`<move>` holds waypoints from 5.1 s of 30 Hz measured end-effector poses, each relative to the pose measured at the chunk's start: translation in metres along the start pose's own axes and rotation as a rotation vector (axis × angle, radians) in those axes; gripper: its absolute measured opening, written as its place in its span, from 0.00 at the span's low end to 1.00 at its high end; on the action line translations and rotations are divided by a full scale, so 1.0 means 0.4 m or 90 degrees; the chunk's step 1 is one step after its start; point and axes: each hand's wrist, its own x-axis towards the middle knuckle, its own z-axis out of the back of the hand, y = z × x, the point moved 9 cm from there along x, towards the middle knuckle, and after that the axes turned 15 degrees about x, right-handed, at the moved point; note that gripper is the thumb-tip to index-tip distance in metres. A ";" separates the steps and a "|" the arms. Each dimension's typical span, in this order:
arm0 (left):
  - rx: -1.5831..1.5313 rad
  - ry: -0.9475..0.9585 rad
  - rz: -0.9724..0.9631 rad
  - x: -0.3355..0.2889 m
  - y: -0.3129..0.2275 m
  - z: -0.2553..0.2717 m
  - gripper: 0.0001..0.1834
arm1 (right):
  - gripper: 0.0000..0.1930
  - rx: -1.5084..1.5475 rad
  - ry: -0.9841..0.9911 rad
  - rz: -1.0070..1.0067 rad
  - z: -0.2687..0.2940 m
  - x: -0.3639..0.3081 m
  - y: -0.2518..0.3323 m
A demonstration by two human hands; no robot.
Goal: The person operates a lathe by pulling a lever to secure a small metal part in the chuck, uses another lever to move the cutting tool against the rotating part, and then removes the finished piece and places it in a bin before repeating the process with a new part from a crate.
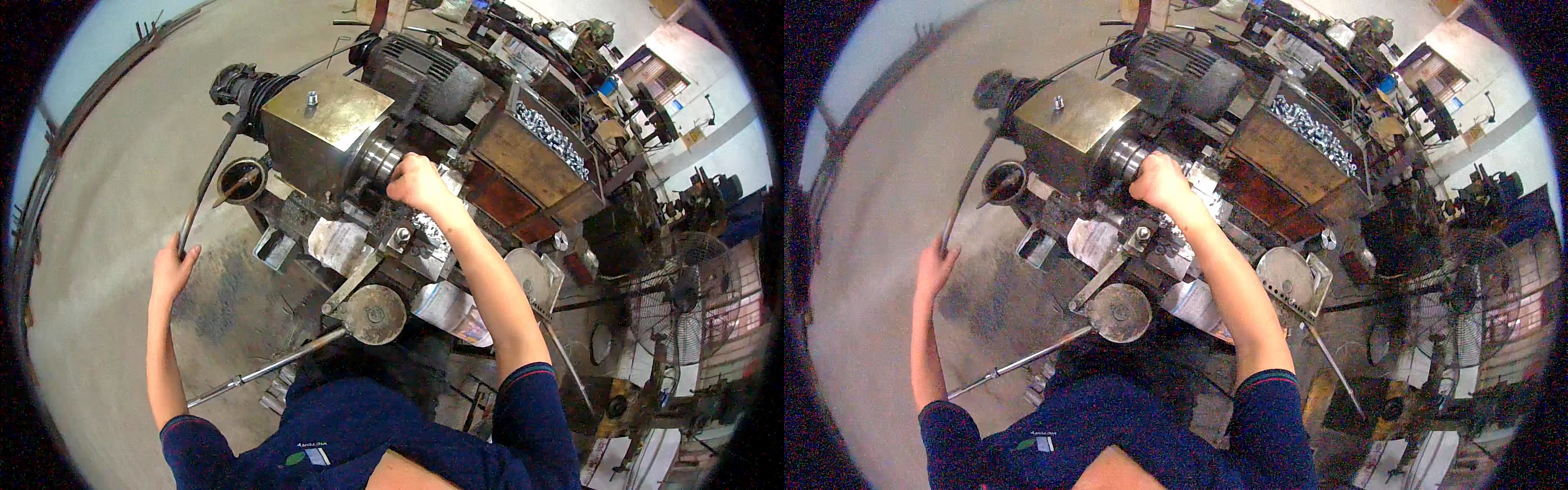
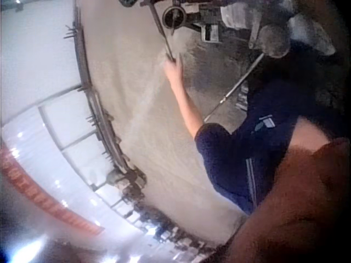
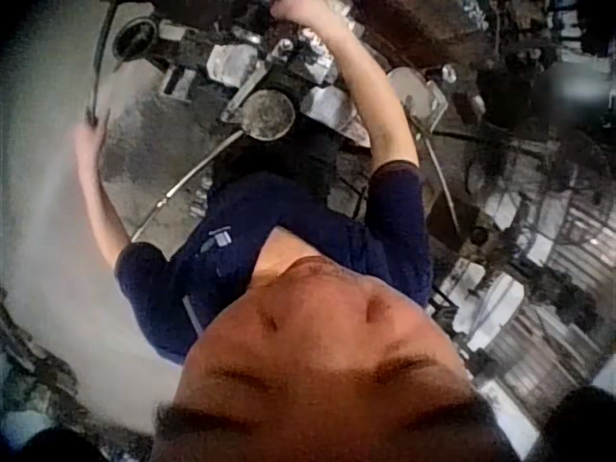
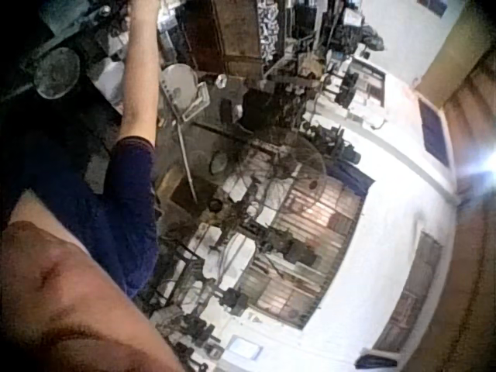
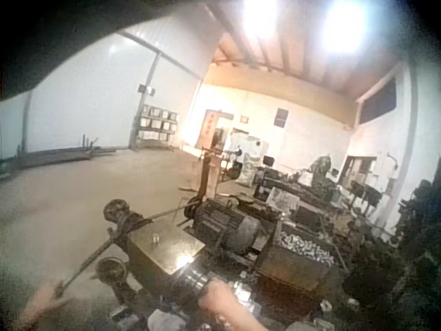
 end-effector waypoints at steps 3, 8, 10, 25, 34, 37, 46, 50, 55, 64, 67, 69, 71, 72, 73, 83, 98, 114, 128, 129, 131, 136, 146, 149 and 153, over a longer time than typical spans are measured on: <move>0.033 -0.039 0.009 0.028 0.026 -0.042 0.19 | 0.13 0.062 -0.003 -0.093 0.017 0.007 0.006; 0.281 -0.132 -0.077 0.143 0.115 -0.033 0.11 | 0.14 0.003 -0.083 -0.051 0.035 0.000 0.021; 0.410 -0.079 -0.023 0.246 0.280 -0.033 0.08 | 0.14 0.024 -0.041 -0.050 0.015 0.017 0.039; -0.117 -0.028 0.124 0.240 0.095 -0.392 0.24 | 0.17 0.050 -0.255 0.140 0.302 -0.303 0.094; 0.374 0.042 -0.438 0.170 -0.244 -0.598 0.11 | 0.16 -0.115 -0.282 -0.279 0.458 -0.808 -0.283; 0.354 0.075 -0.411 0.199 -0.238 -0.618 0.11 | 0.19 -0.198 -0.333 -0.365 0.507 -0.975 -0.412; 0.166 0.277 -0.164 0.168 -0.117 -0.557 0.22 | 0.15 -0.513 -0.307 -0.761 0.516 -1.585 -0.725; 0.093 0.349 -0.104 0.121 -0.005 -0.608 0.23 | 0.14 -0.406 -0.314 -0.809 0.391 -1.638 -0.645; 0.064 0.428 -0.074 0.020 0.074 -0.639 0.22 | 0.19 -0.300 -0.306 -0.809 0.184 -1.587 -0.426; -0.034 0.377 -0.096 0.034 0.008 -0.653 0.21 | 0.18 -0.187 -0.319 -0.830 0.108 -1.515 -0.325; -0.027 0.374 -0.104 0.054 -0.040 -0.637 0.21 | 0.18 -0.168 -0.303 -0.857 0.102 -1.510 -0.316; -0.035 0.371 -0.108 0.068 -0.061 -0.634 0.21 | 0.19 -0.172 -0.291 -0.842 0.101 -1.515 -0.330; -0.035 0.376 -0.110 0.082 -0.058 -0.635 0.21 | 0.16 -0.177 -0.283 -0.806 0.100 -1.524 -0.363; -0.039 0.356 -0.104 0.091 -0.054 -0.629 0.21 | 0.15 -0.178 -0.279 -0.787 0.102 -1.527 -0.378; -0.041 0.332 -0.095 0.103 -0.052 -0.614 0.21 | 0.12 -0.202 -0.263 -0.801 0.112 -1.523 -0.387; 0.141 0.180 -0.269 0.179 -0.217 -0.578 0.25 | 0.15 -0.502 -0.273 -0.946 0.510 -1.563 -0.694; 0.273 0.155 -0.312 0.162 -0.221 -0.707 0.20 | 0.39 -0.519 -0.396 -0.733 0.468 -1.430 -0.678; -0.070 -0.036 -0.193 0.278 -0.103 0.033 0.18 | 0.22 -0.113 -0.173 0.248 0.205 -0.279 0.118; 0.159 -0.188 0.069 -0.007 -0.028 0.021 0.22 | 0.13 -0.333 0.079 0.022 -0.022 -0.054 0.054; 0.146 -0.205 0.044 -0.010 -0.036 0.027 0.21 | 0.13 -0.345 0.082 0.016 -0.017 -0.055 0.059; 0.095 -0.157 -0.003 0.013 -0.034 0.007 0.18 | 0.13 -0.323 0.000 0.046 0.021 -0.077 0.075; -0.143 0.109 -0.040 0.080 0.030 -0.070 0.15 | 0.11 -0.199 -0.240 0.185 0.316 -0.214 0.087; -0.495 0.182 -0.005 0.098 0.004 -0.119 0.16 | 0.25 -0.328 -0.459 -0.240 0.837 -0.328 -0.229; -0.508 0.173 0.003 0.090 0.015 -0.110 0.18 | 0.23 -0.196 -0.438 -0.161 0.827 -0.376 -0.243; -0.546 0.260 -0.005 0.102 -0.010 -0.132 0.19 | 0.22 -0.127 -0.445 -0.207 0.799 -0.639 -0.318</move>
